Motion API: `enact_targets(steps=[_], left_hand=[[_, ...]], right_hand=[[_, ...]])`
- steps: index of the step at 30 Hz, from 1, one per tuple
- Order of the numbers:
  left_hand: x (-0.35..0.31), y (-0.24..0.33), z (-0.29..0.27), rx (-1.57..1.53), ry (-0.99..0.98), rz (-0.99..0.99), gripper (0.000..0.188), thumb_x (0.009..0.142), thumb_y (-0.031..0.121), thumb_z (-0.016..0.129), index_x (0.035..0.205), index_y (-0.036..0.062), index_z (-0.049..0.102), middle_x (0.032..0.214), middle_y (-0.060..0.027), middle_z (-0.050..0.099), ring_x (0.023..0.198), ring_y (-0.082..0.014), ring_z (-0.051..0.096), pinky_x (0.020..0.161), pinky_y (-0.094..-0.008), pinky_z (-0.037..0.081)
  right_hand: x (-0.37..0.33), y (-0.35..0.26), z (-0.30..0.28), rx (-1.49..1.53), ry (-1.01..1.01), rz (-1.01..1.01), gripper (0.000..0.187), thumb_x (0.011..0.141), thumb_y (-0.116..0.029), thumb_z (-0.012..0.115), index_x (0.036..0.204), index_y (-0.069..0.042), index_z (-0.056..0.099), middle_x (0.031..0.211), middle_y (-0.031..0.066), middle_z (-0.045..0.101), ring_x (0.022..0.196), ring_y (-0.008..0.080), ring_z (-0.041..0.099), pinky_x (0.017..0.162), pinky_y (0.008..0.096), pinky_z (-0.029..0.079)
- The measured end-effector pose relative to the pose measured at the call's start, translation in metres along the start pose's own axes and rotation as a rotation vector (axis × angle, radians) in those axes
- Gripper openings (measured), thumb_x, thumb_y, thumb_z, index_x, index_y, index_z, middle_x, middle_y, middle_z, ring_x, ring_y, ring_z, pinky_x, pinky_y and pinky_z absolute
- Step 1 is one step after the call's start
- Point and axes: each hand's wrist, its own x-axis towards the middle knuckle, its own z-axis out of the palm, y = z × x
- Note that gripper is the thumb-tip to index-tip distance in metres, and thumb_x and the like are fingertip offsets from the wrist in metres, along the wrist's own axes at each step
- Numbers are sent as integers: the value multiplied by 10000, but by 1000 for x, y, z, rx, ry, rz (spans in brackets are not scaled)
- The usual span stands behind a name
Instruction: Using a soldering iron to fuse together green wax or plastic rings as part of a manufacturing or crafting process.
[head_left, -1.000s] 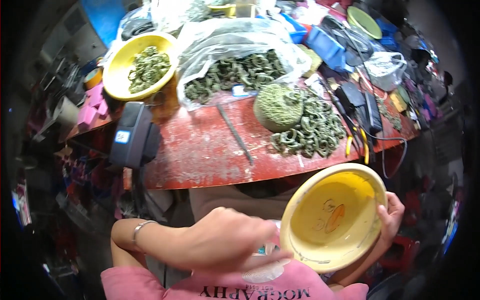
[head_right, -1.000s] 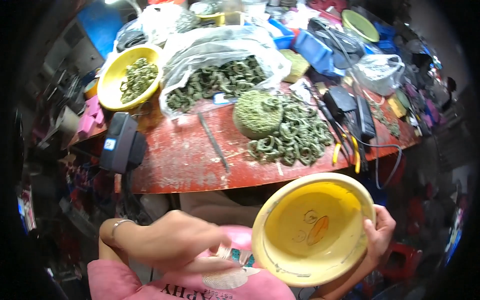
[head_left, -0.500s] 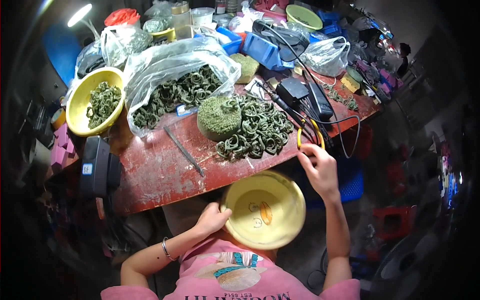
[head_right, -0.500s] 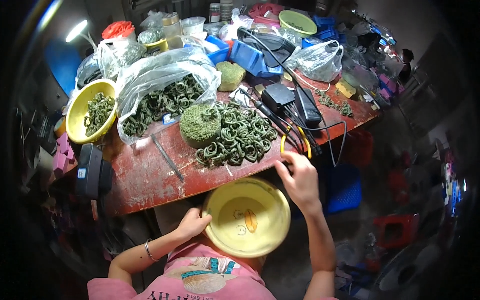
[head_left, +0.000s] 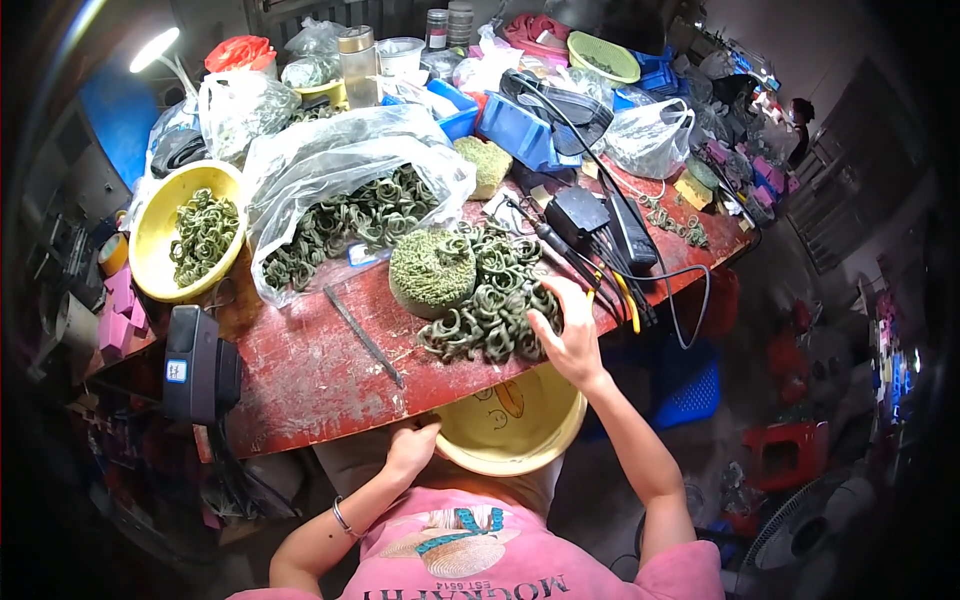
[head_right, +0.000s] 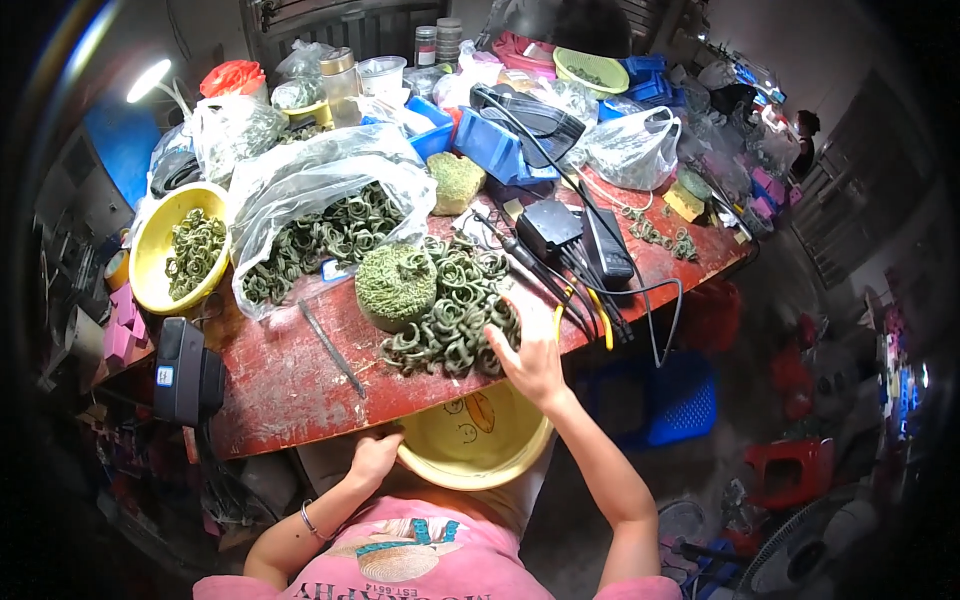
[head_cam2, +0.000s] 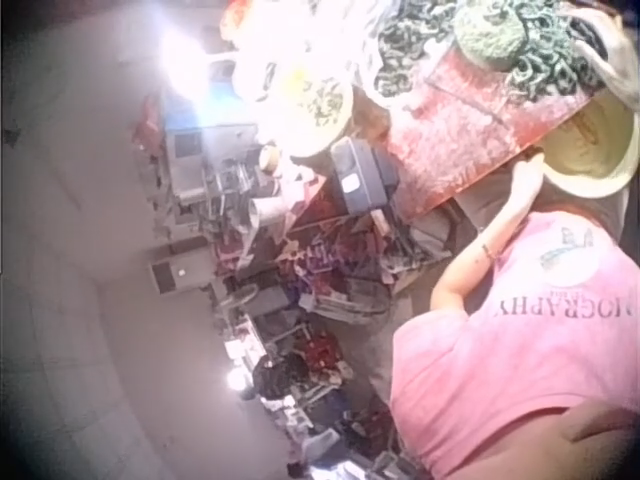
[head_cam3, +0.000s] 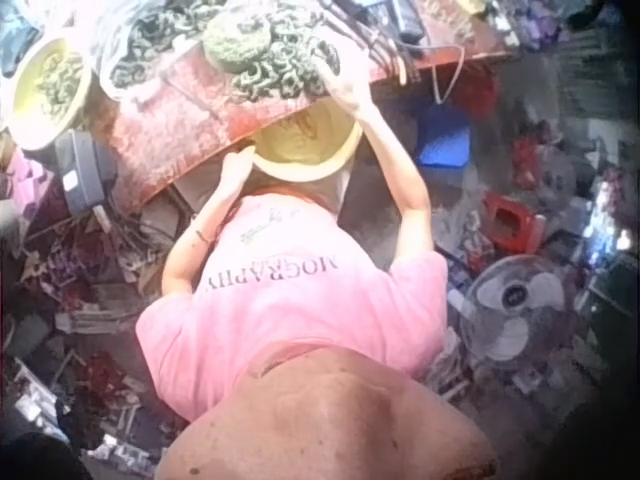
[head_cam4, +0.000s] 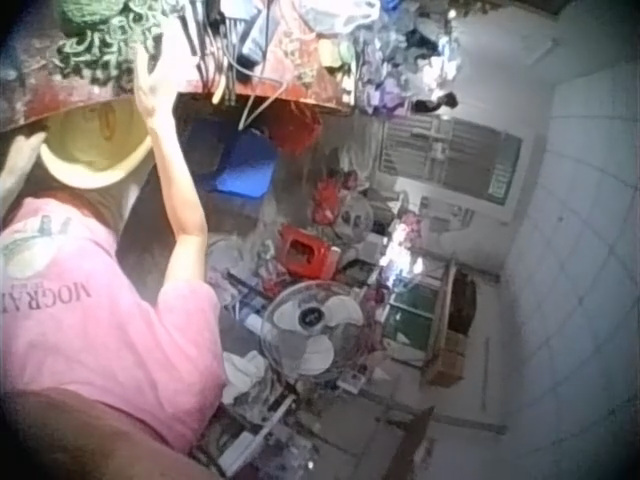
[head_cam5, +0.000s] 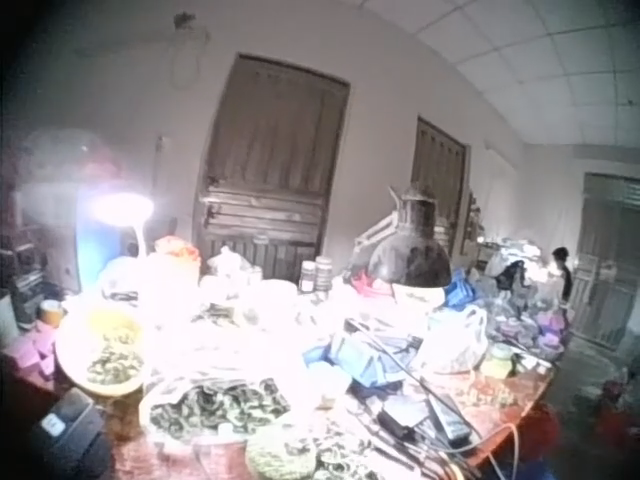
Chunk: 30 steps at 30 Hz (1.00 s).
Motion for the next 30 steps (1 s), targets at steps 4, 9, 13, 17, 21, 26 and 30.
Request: enact_targets(steps=[4,9,13,17,21,26,30], left_hand=[[11,-17,3,-24,24,-17,418,768,363,567,813,-47,637,812,-233,636,859,-312,621,786,-368,444],[14,-24,0,91,35,11,411,785,380,563,852,-17,642,831,-272,616,863,-354,609,767,-376,459],[-5,5,-19,694,-186,313,409,821,370,528,911,-18,621,824,-272,612,834,-381,601,746,-386,468],[-10,-3,-12,52,42,154,375,813,327,530,899,-29,610,762,-235,625,806,-368,611,735,-381,462],[-19,-5,-20,-22,109,32,363,754,310,598,751,-53,604,714,-225,619,705,-296,628,667,-362,458],[-15,-26,-26,-54,93,41,329,756,276,596,738,-52,589,671,-207,609,605,-276,612,593,-356,454],[-16,-18,-25,-125,68,236,256,786,233,561,789,-19,599,650,-188,601,583,-301,602,575,-369,452]], right_hand=[[-31,-29,-11,64,-86,23,392,799,-171,613,1124,19,506,1111,199,526,1054,346,489,934,392,368],[-56,-56,-34,196,-287,30,360,859,-212,548,1144,5,504,1144,188,531,1086,338,492,929,394,381],[-14,-38,-39,158,-142,-148,382,905,-297,465,1095,26,541,1057,208,577,1019,367,536,909,407,397],[45,4,-2,35,-110,-84,403,885,-275,509,1157,23,492,1168,221,510,1111,362,467,960,406,346],[58,16,26,-76,-135,-144,369,869,-240,538,1129,19,496,1131,207,505,1088,346,462,955,395,343],[20,-7,9,86,-157,-36,342,865,-166,531,1160,2,489,1118,201,516,1066,344,474,942,389,356],[-22,-32,-10,166,-296,-64,379,852,-157,541,1181,20,477,1167,206,514,1095,352,479,955,385,367]])
